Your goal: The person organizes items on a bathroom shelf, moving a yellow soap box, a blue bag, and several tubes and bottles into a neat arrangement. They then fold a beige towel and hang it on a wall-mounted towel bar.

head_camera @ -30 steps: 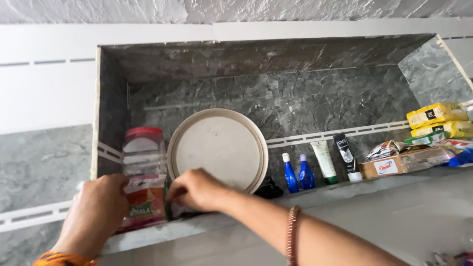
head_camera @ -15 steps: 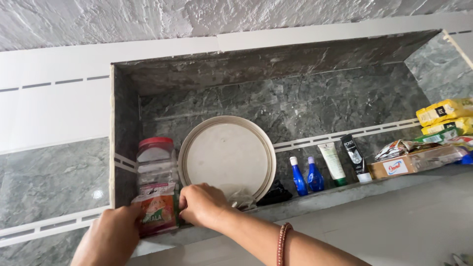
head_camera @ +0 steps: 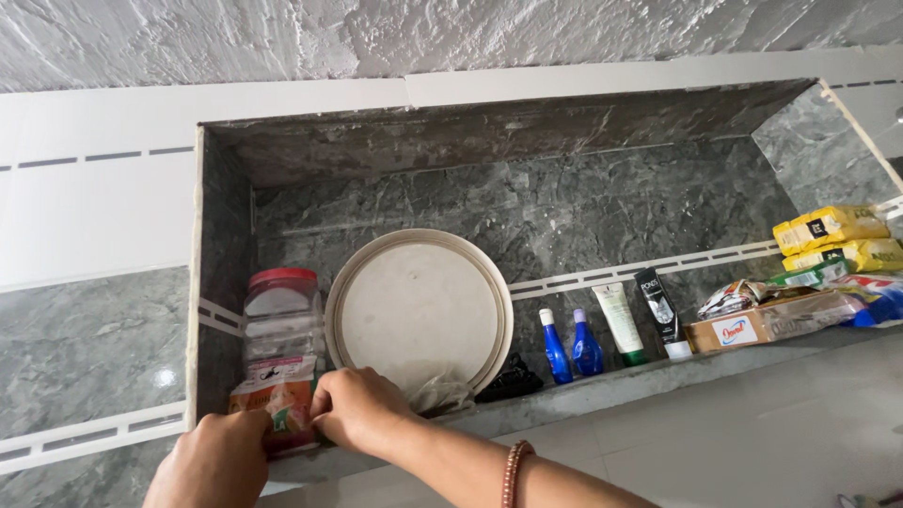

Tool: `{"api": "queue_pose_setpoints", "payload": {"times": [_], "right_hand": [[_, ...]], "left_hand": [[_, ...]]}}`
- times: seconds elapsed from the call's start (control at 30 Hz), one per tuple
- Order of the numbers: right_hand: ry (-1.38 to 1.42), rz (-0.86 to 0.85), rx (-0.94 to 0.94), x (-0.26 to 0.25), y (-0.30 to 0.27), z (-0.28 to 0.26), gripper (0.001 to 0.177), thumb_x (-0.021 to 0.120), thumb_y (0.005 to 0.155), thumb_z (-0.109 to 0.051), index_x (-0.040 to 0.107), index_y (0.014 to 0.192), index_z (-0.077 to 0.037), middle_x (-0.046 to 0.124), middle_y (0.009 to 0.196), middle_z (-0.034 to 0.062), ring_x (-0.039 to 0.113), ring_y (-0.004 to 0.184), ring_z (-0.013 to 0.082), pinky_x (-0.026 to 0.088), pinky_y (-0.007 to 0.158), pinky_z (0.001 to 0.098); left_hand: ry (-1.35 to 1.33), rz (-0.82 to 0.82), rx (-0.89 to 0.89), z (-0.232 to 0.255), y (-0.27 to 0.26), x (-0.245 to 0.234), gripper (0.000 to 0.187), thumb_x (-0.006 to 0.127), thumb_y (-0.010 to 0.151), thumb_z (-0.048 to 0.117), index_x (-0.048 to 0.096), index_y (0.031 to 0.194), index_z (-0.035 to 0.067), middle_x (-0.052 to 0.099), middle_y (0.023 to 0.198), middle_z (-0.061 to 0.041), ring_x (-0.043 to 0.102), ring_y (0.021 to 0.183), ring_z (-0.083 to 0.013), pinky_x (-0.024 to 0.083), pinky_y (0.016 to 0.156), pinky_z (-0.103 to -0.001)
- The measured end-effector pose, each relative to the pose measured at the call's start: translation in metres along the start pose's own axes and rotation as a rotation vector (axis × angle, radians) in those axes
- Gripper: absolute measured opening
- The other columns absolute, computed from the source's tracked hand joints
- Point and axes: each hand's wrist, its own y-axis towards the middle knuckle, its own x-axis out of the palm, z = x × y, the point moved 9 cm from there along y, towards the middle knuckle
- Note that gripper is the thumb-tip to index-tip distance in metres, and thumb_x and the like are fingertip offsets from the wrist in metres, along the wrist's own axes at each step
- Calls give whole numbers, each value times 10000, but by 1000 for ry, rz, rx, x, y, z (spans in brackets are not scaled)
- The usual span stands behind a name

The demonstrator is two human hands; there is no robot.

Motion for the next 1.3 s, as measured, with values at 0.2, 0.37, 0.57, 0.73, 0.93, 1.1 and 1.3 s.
{"api": "queue_pose_setpoints", "payload": {"times": [0.2, 0.37, 0.57, 0.73, 0.93, 1.1, 1.3], "right_hand": [[54, 64, -96, -9, 5, 4, 223, 814, 715, -214, 731, 906, -135, 764, 884, 82, 738, 830, 252, 580, 744, 381], [54, 177, -191, -102, 23, 48, 161, 811, 738, -117, 755, 887, -88, 785, 867, 38, 765, 825, 158, 606, 754, 306], [-279, -157, -45, -86, 20, 102, 503, 858, 703, -244, 712, 1161, -97, 759, 1096, 117, 716, 1021, 263, 562, 874, 362], [-316, -196, 159, -61, 28, 134, 708, 830, 725, -449, 636, 1283, -57, 679, 1240, 203, 646, 1160, 344, 524, 956, 413], [-343, -284, 302, -54, 20, 145, 562, 696, 782, -392, 713, 1179, 6, 724, 1175, 236, 701, 1102, 347, 553, 911, 418], [-227, -291, 257, -45, 23, 148, 502, 636, 799, -314, 732, 1148, 34, 750, 1132, 246, 730, 1046, 332, 557, 856, 413], [-127, -249, 161, -50, 24, 126, 504, 615, 801, -267, 693, 1222, -2, 756, 1147, 213, 727, 1051, 311, 552, 864, 404]], "left_hand": [[-6, 29, 39, 6, -12, -9, 279, 552, 917, 167, 736, 1107, 255, 769, 1063, -116, 740, 1058, -330, 593, 957, -481], [-86, 77, 236, 40, -18, -23, 436, 530, 865, 29, 716, 1192, 251, 759, 1038, -104, 757, 982, -307, 616, 890, -444], [-201, 165, 632, 136, -16, -3, 215, 554, 841, 4, 663, 1006, 85, 738, 1041, -123, 687, 1066, -331, 542, 898, -480], [-159, -80, 417, 162, 27, 38, 287, 623, 935, 277, 618, 1132, 68, 675, 1198, -165, 653, 1148, -357, 533, 957, -474], [-211, -100, 353, 163, 34, 57, 274, 527, 926, 222, 659, 1129, 95, 675, 1230, -161, 657, 1158, -365, 535, 974, -480], [-310, -56, 330, 156, 32, 55, 279, 514, 913, 205, 684, 1109, 103, 720, 1137, -197, 677, 1113, -390, 531, 986, -489], [-439, 132, 356, 151, 30, 43, 290, 501, 911, 148, 707, 1102, 79, 712, 1134, -222, 678, 1074, -413, 533, 957, -499]]}}
